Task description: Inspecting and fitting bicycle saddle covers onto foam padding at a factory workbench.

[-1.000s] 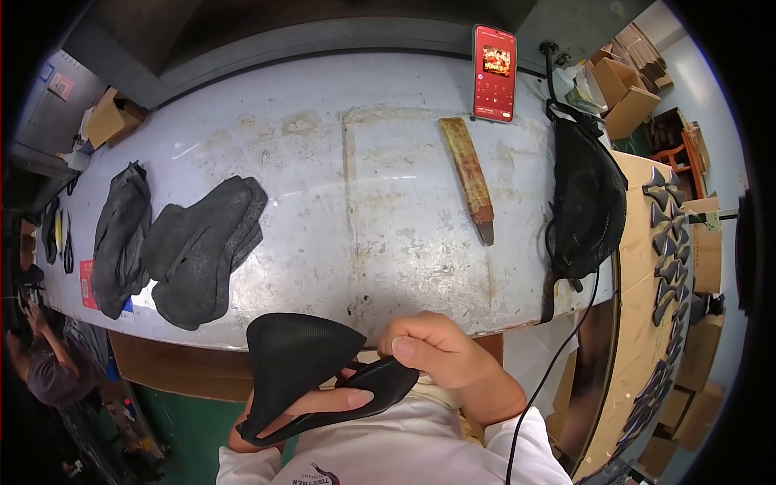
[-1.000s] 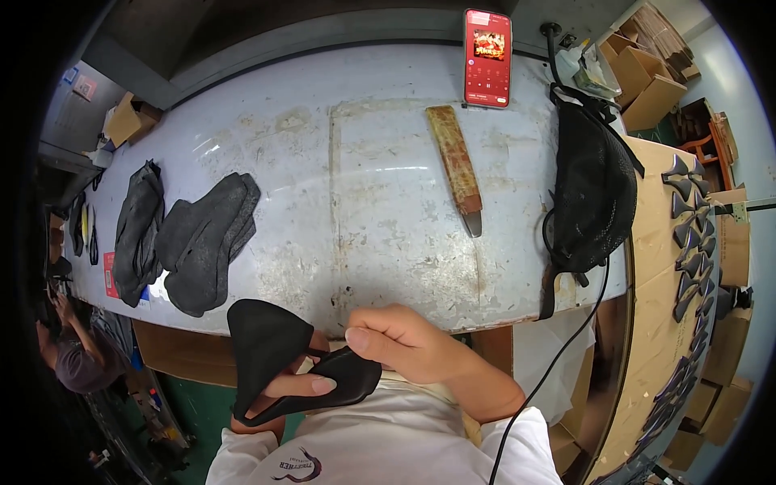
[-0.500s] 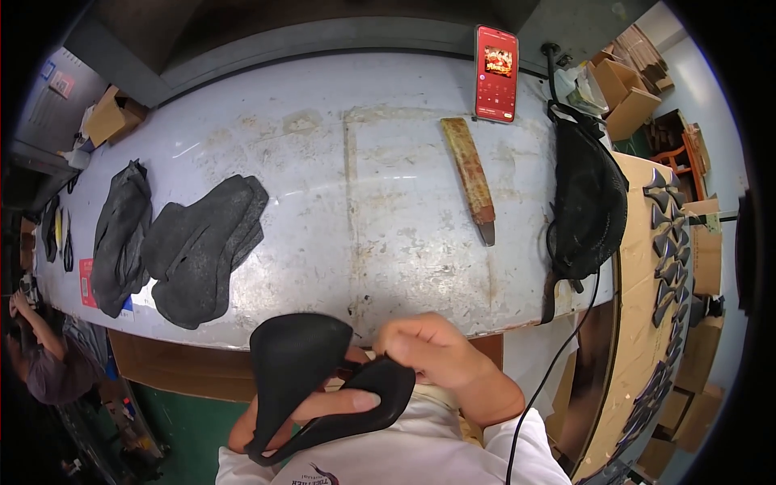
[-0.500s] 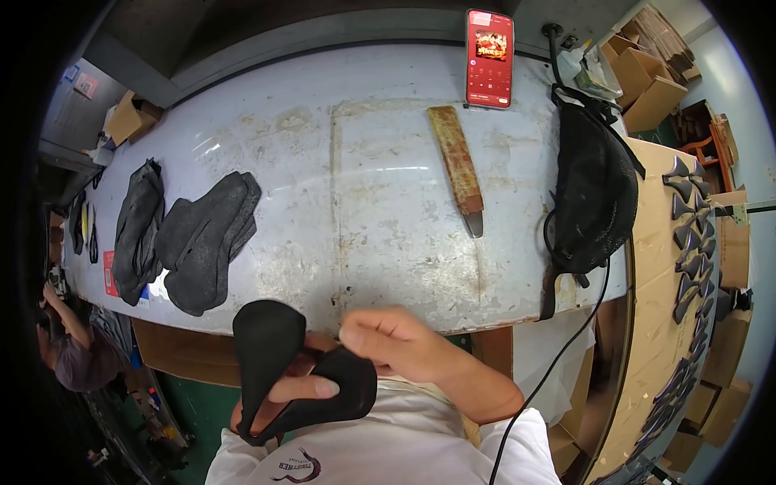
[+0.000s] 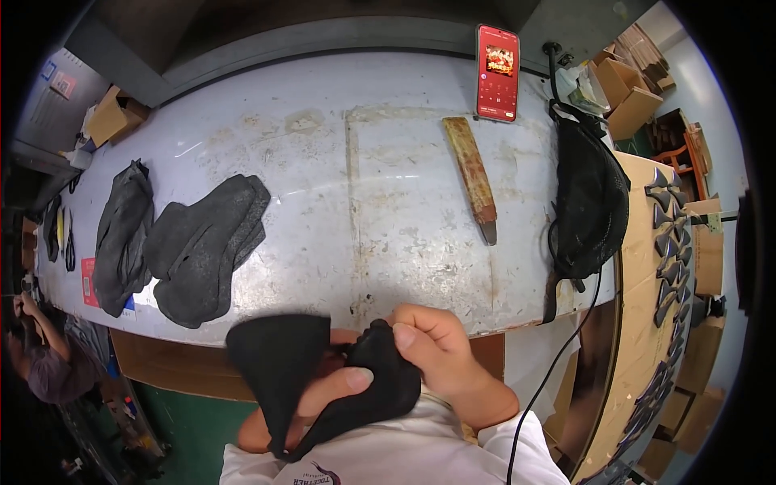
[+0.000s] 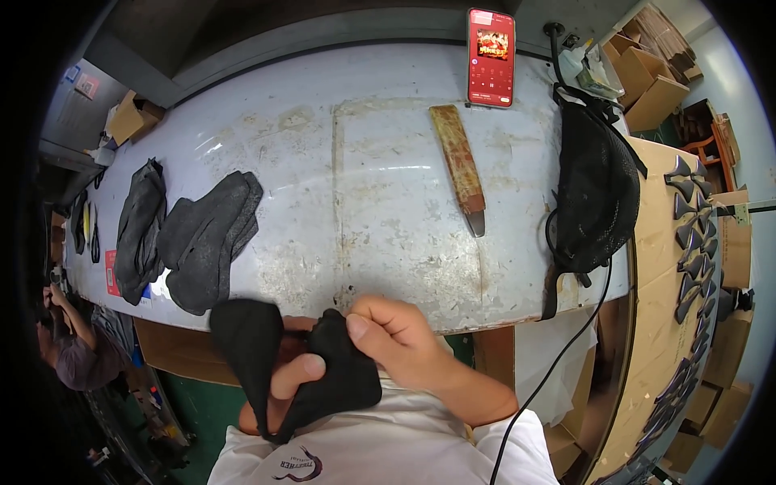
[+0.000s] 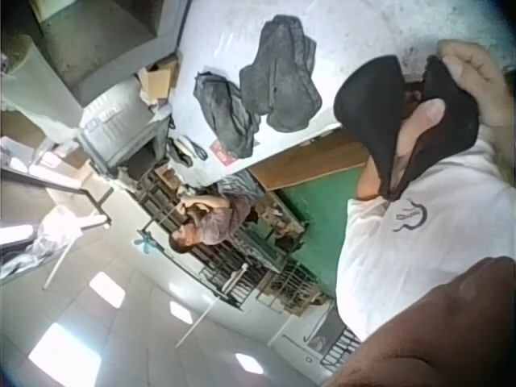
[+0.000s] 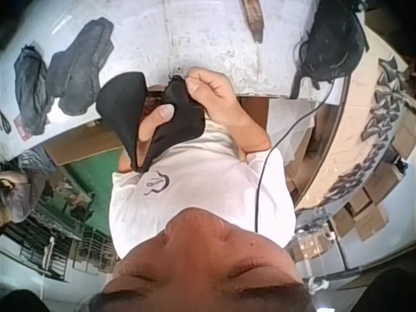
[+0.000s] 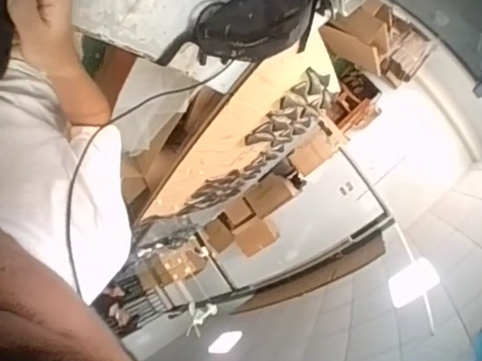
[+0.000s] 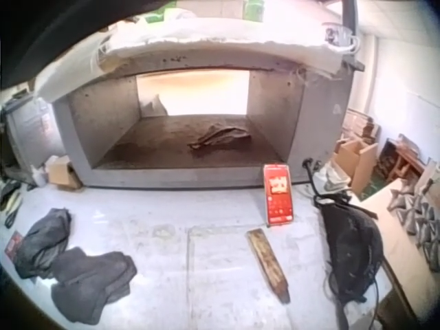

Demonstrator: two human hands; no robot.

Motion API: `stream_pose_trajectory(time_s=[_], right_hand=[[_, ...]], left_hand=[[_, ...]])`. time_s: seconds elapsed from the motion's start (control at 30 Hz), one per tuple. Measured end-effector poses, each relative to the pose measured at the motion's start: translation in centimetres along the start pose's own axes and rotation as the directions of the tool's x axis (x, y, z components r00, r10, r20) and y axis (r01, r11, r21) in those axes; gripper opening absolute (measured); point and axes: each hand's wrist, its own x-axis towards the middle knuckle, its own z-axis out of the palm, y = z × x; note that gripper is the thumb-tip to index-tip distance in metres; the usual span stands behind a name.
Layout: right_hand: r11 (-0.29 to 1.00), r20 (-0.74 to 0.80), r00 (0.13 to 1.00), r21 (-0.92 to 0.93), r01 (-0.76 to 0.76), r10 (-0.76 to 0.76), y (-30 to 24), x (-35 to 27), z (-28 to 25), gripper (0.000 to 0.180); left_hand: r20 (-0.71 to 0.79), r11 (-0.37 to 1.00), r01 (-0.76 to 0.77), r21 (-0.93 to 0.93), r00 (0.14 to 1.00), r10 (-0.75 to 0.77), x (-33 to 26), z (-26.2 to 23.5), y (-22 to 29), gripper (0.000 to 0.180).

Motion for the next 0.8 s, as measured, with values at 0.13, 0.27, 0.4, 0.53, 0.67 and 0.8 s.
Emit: stream_pose_trajectory(time_s=[0.13,0.27,0.4,0.53,0.67,0.8], right_hand=[[0.979,-0.112,0.978,-0.123,0.164,-0.178,-0.4,0.2,1.4,0.026],[0.985,0.031,0.985,-0.036,0.170,-0.169,0.6,-0.4,-0.7,0.025],[0.964,-0.024,0.992,-0.243,0.113,-0.122,0.0,-0.5,0.2,0.025],[0.997,-0.154,0.985,-0.002,0.077,-0.076,0.8,-0.1,1.8,0.028],[0.971,-0.006,0.988,0.187,-0.147,0.151,0.6,-0.4,0.3,0.026],[0.985,0.144,0.989,-0.157,0.070,-0.047,0.0,-0.8,0.0,0.026]], left_hand=[[0.019,0.878,0.070,-0.474,0.997,-0.070,0.7,0.6,-1.1,0.031],[-0.041,0.931,0.029,-0.365,0.998,-0.048,0.8,1.3,0.1,0.032],[-0.160,0.967,0.002,-0.253,0.986,-0.044,1.1,1.9,0.5,0.032],[-0.059,0.910,0.030,-0.413,0.996,-0.060,1.9,1.1,-0.3,0.030],[-0.262,0.906,-0.164,-0.389,0.963,0.061,1.6,1.7,-0.9,0.026],[-0.376,0.941,-0.264,-0.210,0.911,0.171,2.0,2.2,-0.5,0.025]])
